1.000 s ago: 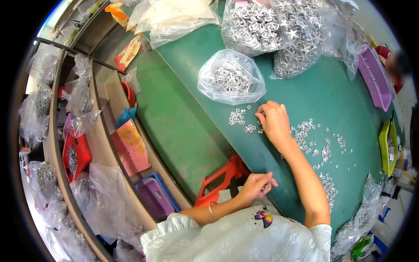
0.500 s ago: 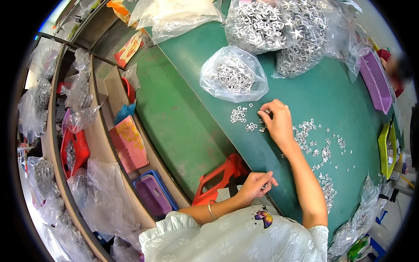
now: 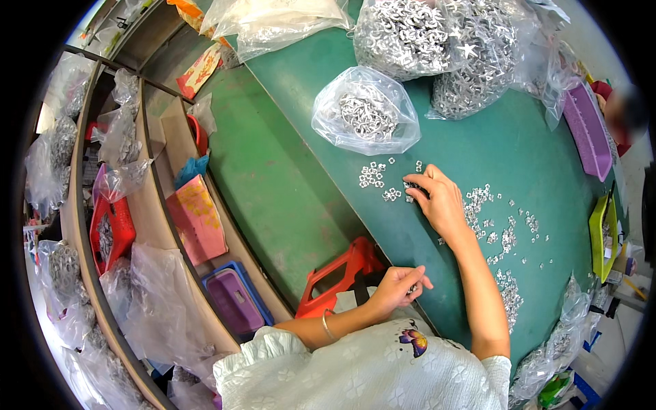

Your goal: The person sorts star-shaped metal components and circular metal rings by hand on a green workbench, arranging them into piles and placing them into a plastic bag.

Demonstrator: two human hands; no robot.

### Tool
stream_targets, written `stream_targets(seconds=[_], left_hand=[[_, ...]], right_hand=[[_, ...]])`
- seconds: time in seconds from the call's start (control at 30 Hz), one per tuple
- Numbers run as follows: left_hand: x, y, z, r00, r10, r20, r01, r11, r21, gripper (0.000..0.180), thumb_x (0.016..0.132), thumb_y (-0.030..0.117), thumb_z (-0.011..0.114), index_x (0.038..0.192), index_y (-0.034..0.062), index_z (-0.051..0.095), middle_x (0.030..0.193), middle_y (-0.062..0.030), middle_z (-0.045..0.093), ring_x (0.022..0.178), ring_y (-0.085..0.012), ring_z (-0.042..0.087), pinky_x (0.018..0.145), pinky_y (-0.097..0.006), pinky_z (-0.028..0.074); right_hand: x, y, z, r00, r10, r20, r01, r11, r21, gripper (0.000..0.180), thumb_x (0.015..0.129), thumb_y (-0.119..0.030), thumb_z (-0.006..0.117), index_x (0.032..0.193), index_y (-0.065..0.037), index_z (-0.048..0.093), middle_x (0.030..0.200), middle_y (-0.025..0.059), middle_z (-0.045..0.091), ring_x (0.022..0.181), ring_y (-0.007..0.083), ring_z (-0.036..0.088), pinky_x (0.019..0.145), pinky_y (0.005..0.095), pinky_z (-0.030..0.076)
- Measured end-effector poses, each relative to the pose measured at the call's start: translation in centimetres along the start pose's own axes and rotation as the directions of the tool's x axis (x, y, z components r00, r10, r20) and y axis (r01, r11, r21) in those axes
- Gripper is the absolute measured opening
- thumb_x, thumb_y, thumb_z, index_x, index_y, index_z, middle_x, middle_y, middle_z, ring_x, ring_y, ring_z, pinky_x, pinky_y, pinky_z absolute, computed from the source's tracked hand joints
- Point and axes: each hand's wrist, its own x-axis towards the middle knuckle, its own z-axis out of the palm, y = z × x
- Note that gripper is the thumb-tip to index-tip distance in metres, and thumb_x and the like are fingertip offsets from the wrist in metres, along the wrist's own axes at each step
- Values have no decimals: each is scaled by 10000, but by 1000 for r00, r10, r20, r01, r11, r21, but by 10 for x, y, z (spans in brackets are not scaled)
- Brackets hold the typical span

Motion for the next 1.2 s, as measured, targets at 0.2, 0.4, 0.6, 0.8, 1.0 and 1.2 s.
stream_targets(seconds=[0.2, 0.4, 0.6, 0.8, 1.0, 1.2], left_hand=[[-2, 2, 2, 1000, 5, -9, -5, 1000, -2, 408, 993, 337, 461, 831, -1, 623, 538, 25, 426, 425, -34, 280, 396, -207, 208], [-1, 1, 2, 1000, 10, -11, -10, 1000, 27, 410, 994, 338, 456, 833, 0, 623, 540, 28, 425, 427, -31, 288, 396, -206, 207], [-1, 2, 2, 1000, 19, -2, -19, 999, 34, 414, 997, 338, 448, 834, 0, 623, 544, 28, 426, 427, -28, 285, 393, -200, 205], [1, -1, 0, 1000, 18, 5, -18, 1000, 21, 415, 996, 342, 450, 837, 2, 625, 545, 26, 430, 425, -30, 285, 391, -202, 211], [1, -2, 0, 1000, 18, 0, -18, 1000, 16, 416, 997, 343, 447, 842, 2, 626, 541, 24, 432, 424, -30, 287, 392, -201, 214], [0, 0, -1, 1000, 16, 24, -16, 1000, 9, 417, 999, 343, 443, 846, -1, 624, 539, 22, 435, 424, -28, 283, 393, -198, 208]], right_hand=[[3, 5, -17, 915, 285, 286, -398, 517, 758, 120, 846, -68, 628, 959, -27, 620, 771, -36, 489, 645, 63, 459, 535, 227, 354], [-9, 6, -17, 941, 222, 256, -338, 579, 742, 135, 820, -79, 670, 941, -20, 661, 689, -19, 478, 582, 96, 447, 529, 258, 358], [-22, -2, 3, 999, 35, -4, -34, 989, 145, 152, 755, -73, 734, 890, -29, 681, 625, 18, 398, 556, 104, 398, 504, 294, 327], [-21, -11, -13, 899, 265, 350, -338, -91, 937, 172, 925, -166, 562, 994, -9, 560, 667, -18, 475, 556, 74, 408, 443, 204, 302], [-17, -14, 11, 977, 203, 62, -200, 782, 591, 180, 822, -113, 688, 960, -2, 658, 610, 7, 438, 549, 100, 440, 460, 268, 334], [-14, -25, 40, 980, -75, -183, 96, 990, 108, 167, 753, -114, 747, 880, -24, 687, 616, 43, 424, 533, 140, 393, 499, 288, 335]])
